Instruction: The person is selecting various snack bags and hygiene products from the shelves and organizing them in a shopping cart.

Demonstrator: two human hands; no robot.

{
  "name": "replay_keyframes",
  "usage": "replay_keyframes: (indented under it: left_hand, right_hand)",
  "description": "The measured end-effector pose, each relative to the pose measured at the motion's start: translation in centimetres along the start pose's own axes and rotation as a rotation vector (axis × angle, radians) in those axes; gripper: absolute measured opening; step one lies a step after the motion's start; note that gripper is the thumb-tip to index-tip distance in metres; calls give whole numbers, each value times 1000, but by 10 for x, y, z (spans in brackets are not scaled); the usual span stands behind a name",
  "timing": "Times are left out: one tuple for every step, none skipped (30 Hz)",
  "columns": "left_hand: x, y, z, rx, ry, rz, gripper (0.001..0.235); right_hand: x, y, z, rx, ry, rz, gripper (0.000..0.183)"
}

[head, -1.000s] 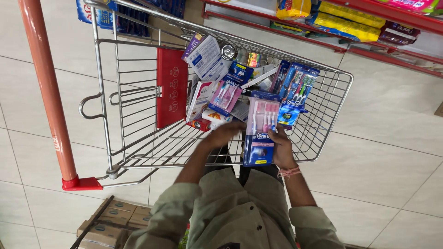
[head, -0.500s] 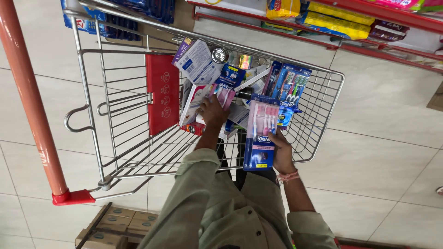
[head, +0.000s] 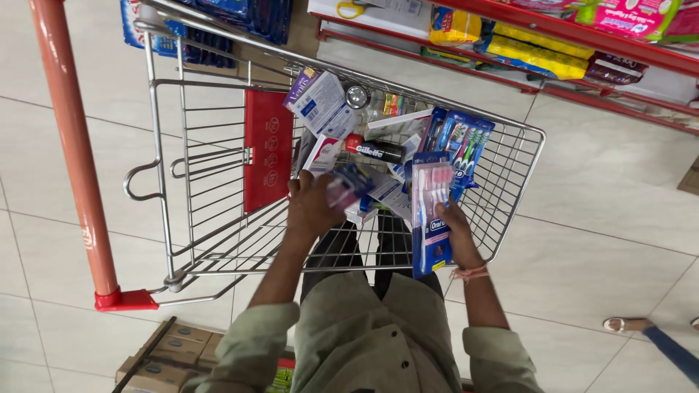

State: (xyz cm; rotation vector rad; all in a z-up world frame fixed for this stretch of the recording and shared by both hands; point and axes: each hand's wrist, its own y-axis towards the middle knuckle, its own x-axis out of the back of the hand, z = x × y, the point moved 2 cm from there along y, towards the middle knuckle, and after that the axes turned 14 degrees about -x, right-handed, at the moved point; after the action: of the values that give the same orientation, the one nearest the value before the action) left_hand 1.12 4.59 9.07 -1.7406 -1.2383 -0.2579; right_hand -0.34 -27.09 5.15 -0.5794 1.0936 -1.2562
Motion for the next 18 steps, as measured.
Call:
replay_keyframes:
  left_hand:
    - [7,-4,5,3,0,-4,83]
    - [12,-8,6,-143,9,54,82]
    - [17,-12,8,-290,19,114,80]
    - [25,-13,5,-288,19,111,80]
    - [30,-15,-2,-457,-68,239,81]
    - [36,-17,-9,-626,-155,367,82]
    - [44,-15,-18,-627,-156,368,82]
    - [50,-15,-29,-691,-291,515,82]
    - [56,-15,-40,-753,-428,661,82]
    - [53,-9,-45,-755,-429,663,82]
    - [50,-4,-50,-764,-463,730,81]
    - [46,1,-55,-773,-496,797,80]
    - [38,5,-53,-773,-496,800,80]
    - [31,9,-53,-809,-511,777,82]
    - [25,14,-52,-848,-523,751,85]
    - [21,16,-52,-851,-522,750,85]
    - [16,17,-54,-904,-549,703,88]
    - [12,19,-55,-956,-576,656,91]
  right_hand:
    - [1,1,5,0,-2,4,67]
    - [0,3,9,-19,-27,47,69]
    - [0,4,13,-37,-52,88,71]
    - [-8,1,23,-37,-54,91,71]
    - [-16,-3,32,-69,-89,131,74]
    - [-25,-7,41,-100,-124,172,77]
    - [1,10,20,-100,-124,170,77]
    - [27,27,-2,-168,-182,174,74]
    - [53,44,-24,-235,-240,178,71]
    - [48,39,-25,-235,-239,175,71]
    - [41,33,-27,-258,-184,263,68]
    - [34,28,-29,-279,-128,352,66]
    - [23,19,-23,-279,-126,350,66]
    - [14,10,-20,-434,-47,238,67]
    - [6,2,-15,-582,31,125,70]
    - [3,1,-11,-579,31,124,70]
    - [-2,-2,-7,-502,37,285,69]
    - [-6,-6,-3,-423,42,447,69]
